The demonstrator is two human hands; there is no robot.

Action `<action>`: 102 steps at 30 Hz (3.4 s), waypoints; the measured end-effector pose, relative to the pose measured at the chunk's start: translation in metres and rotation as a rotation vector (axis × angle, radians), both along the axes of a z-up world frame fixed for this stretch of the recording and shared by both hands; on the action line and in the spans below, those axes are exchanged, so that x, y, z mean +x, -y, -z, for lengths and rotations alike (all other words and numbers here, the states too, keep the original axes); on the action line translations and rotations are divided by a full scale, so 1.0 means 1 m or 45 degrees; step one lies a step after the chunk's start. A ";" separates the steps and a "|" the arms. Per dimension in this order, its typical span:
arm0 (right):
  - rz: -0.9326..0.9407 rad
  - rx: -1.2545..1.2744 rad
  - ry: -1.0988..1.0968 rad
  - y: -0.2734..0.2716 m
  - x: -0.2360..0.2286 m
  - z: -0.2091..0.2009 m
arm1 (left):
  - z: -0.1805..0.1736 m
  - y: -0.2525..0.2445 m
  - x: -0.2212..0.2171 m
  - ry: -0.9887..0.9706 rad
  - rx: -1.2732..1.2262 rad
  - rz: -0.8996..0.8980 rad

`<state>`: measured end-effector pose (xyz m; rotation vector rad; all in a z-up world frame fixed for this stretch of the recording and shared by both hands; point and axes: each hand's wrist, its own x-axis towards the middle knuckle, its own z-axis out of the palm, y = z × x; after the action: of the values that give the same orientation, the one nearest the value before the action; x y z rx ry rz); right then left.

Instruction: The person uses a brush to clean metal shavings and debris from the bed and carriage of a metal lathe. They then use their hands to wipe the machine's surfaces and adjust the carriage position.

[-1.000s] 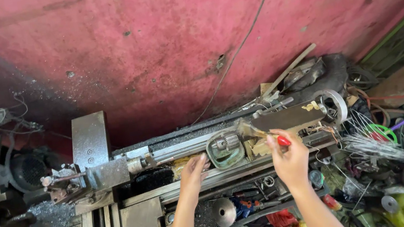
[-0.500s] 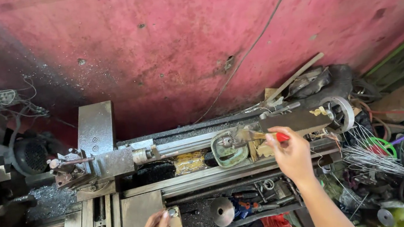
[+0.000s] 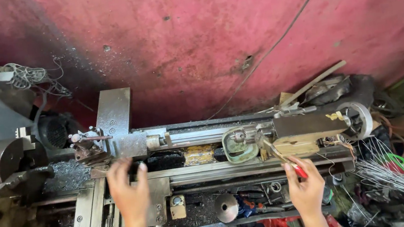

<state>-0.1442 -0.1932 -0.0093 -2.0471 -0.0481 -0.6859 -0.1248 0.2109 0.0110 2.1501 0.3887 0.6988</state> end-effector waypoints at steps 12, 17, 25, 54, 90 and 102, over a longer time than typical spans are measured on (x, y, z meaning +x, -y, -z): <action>0.071 0.200 -0.064 0.001 -0.028 0.005 | 0.007 -0.075 0.085 0.124 0.779 0.156; 0.039 0.082 -0.067 -0.005 -0.024 0.009 | 0.014 -0.071 0.092 0.263 0.780 0.094; -0.024 -0.257 0.202 -0.038 0.017 0.009 | 0.024 -0.070 0.096 0.304 0.798 0.010; -0.023 -0.440 0.146 -0.107 -0.012 0.056 | 0.024 -0.069 0.095 0.312 0.751 0.026; -0.008 -0.675 -0.013 -0.128 0.017 -0.004 | 0.038 -0.069 0.099 0.329 0.817 -0.070; 0.159 -0.385 0.065 -0.112 -0.004 0.028 | 0.030 -0.064 0.099 0.336 0.784 -0.046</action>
<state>-0.1480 -0.0812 -0.0370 -2.3366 -0.0562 -0.8507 -0.0263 0.2745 -0.0185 2.5704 0.0689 1.2295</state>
